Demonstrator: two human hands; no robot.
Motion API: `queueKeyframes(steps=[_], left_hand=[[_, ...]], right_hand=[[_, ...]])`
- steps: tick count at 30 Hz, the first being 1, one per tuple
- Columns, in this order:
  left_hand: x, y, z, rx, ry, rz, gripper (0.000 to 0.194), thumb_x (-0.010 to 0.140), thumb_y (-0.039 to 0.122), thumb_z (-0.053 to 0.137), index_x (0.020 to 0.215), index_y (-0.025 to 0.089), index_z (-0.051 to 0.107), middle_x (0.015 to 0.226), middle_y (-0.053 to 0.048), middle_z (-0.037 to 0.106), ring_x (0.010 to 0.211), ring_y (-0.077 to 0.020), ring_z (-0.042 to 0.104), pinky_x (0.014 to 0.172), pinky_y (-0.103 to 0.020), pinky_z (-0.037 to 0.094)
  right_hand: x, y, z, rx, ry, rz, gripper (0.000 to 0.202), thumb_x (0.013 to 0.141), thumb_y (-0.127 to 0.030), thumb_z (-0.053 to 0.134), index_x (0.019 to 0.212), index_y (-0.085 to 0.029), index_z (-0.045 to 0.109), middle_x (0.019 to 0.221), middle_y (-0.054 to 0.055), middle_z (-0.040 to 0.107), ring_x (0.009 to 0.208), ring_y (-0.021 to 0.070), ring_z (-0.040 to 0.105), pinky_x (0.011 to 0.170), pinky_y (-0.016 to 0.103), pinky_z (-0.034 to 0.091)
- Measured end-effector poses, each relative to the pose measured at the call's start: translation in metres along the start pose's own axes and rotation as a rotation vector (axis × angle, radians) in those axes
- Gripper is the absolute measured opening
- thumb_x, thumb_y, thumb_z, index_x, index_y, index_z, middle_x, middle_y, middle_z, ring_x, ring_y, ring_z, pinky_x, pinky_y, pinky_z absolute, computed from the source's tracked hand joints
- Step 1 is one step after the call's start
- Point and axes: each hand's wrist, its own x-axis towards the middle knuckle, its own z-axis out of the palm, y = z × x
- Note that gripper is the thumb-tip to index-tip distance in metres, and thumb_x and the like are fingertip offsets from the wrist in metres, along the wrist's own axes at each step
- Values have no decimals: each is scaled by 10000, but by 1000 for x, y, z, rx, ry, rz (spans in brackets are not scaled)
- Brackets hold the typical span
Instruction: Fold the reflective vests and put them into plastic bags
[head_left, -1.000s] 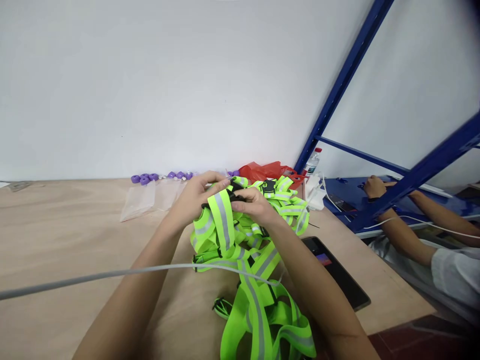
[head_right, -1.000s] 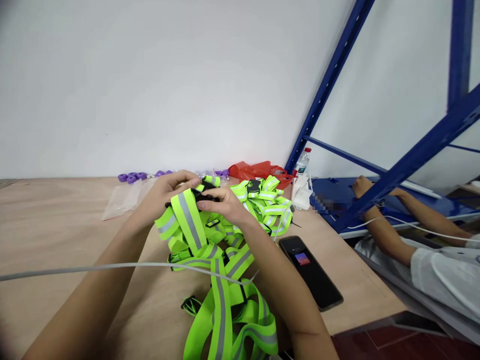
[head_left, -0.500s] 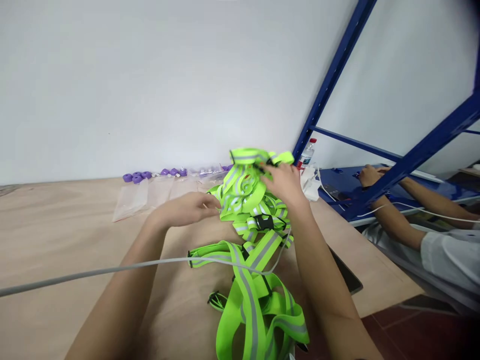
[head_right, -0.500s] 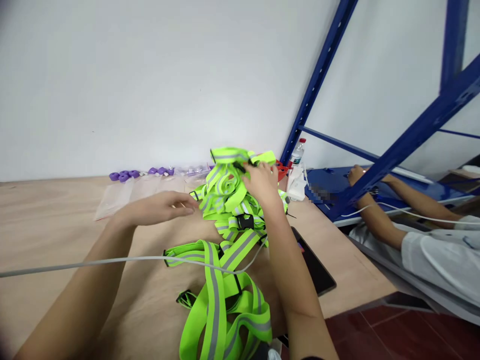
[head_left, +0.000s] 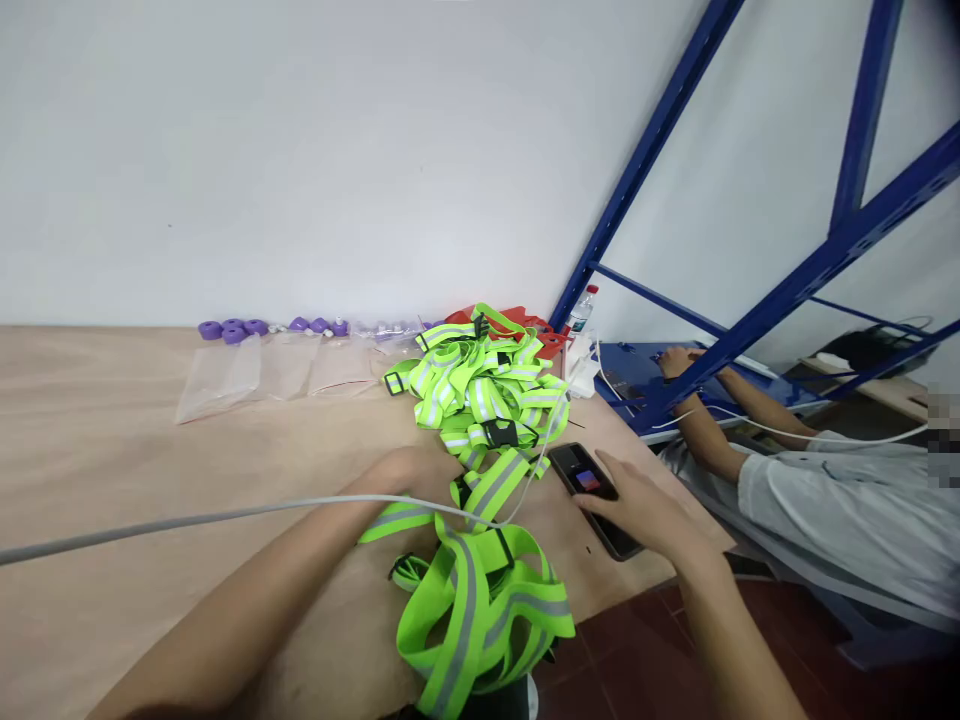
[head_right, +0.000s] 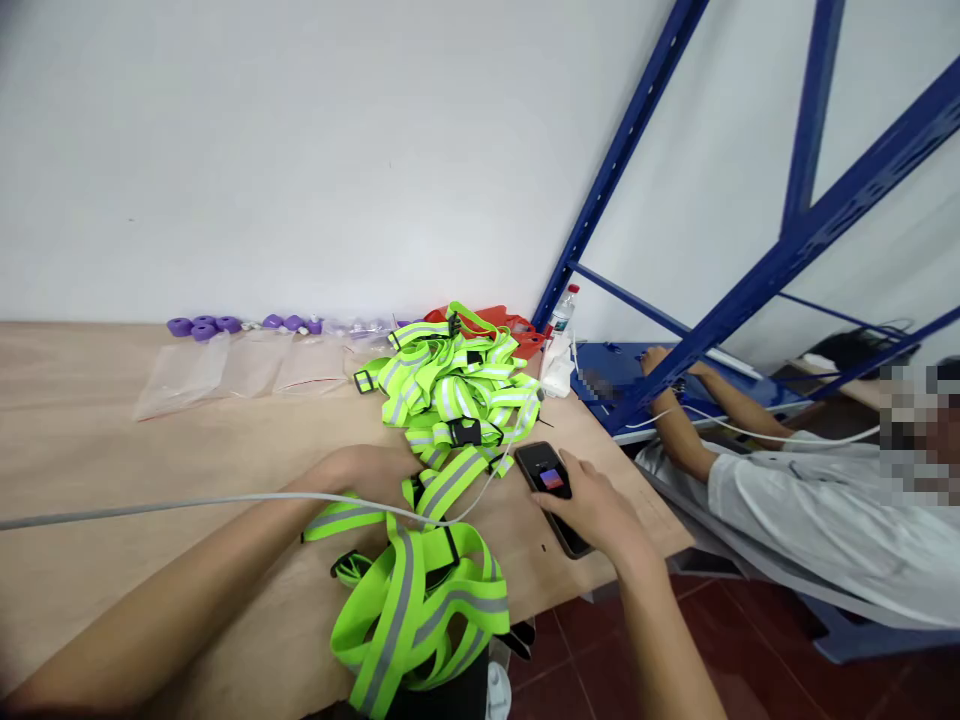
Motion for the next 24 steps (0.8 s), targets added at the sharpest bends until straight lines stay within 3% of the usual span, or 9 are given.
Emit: queueKeyframes(steps=[2, 4, 8, 11, 14, 17, 19, 22, 24], left_hand=[[3, -2, -2, -4, -4, 55, 434, 655, 368, 800, 1075, 271, 760, 1140, -44, 761, 1002, -285, 691, 842, -312, 518], [0, -6, -9, 1, -3, 73, 391, 721, 321, 729, 1109, 281, 749, 1159, -21, 756, 1007, -262, 690, 843, -290, 512], [-24, -14, -37, 36, 46, 23, 319, 824, 377, 613, 1062, 214, 749, 1085, -54, 763, 943, -259, 693, 798, -284, 507], [-52, -22, -61, 38, 151, -21, 384, 860, 477, 563, 1068, 200, 727, 1132, -72, 743, 1016, -274, 671, 843, -290, 496], [-82, -29, -78, -34, 351, -34, 436, 852, 571, 545, 1043, 216, 711, 1139, -56, 728, 1046, -278, 658, 872, -293, 492], [-106, -32, -87, -144, 554, -53, 418, 819, 604, 591, 947, 218, 688, 957, -25, 728, 890, -254, 677, 761, -270, 501], [-114, -30, -90, -224, 651, -69, 380, 805, 585, 637, 901, 218, 658, 796, 2, 687, 730, -214, 653, 629, -245, 472], [-114, -25, -92, -437, 859, 10, 317, 794, 509, 698, 877, 218, 602, 666, 38, 608, 547, -145, 547, 507, -219, 395], [-108, -21, -93, -669, 1069, 129, 304, 762, 443, 733, 863, 222, 549, 637, 55, 568, 500, -116, 490, 479, -209, 369]], right_hand=[[-11, 13, 24, 13, 4, 32, 830, 867, -562, 568, 1546, -128, 372, 1390, 217, 589, 1229, 405, 592, 952, 477, 502], [-14, 16, 40, 4, 86, 66, 837, 869, -565, 549, 1546, -112, 356, 1400, 215, 576, 1242, 419, 568, 978, 500, 482], [-9, 17, 52, 66, 235, 78, 847, 804, -535, 633, 1512, -137, 394, 1408, 178, 590, 1262, 390, 558, 1020, 474, 460], [-5, 23, 57, 127, 250, 65, 813, 783, -550, 653, 1467, -168, 438, 1352, 158, 630, 1237, 371, 579, 1016, 462, 462], [-5, 34, 54, 206, 220, 94, 896, 760, -628, 663, 1465, -129, 423, 1343, 196, 619, 1237, 377, 578, 1015, 462, 460], [-7, 48, 38, 357, 98, 111, 784, 761, -673, 648, 1303, -112, 563, 1190, 184, 678, 1127, 341, 632, 953, 407, 491], [-8, 57, 23, 438, -73, 68, 651, 742, -670, 672, 1130, -148, 640, 1015, 116, 703, 985, 291, 655, 832, 356, 519], [-6, 63, 4, 485, -313, 77, 603, 639, -651, 766, 997, -185, 626, 861, 39, 648, 821, 219, 619, 623, 281, 483], [-1, 62, -3, 474, -388, 128, 594, 581, -623, 810, 933, -203, 582, 836, 21, 616, 776, 191, 594, 562, 252, 446]])
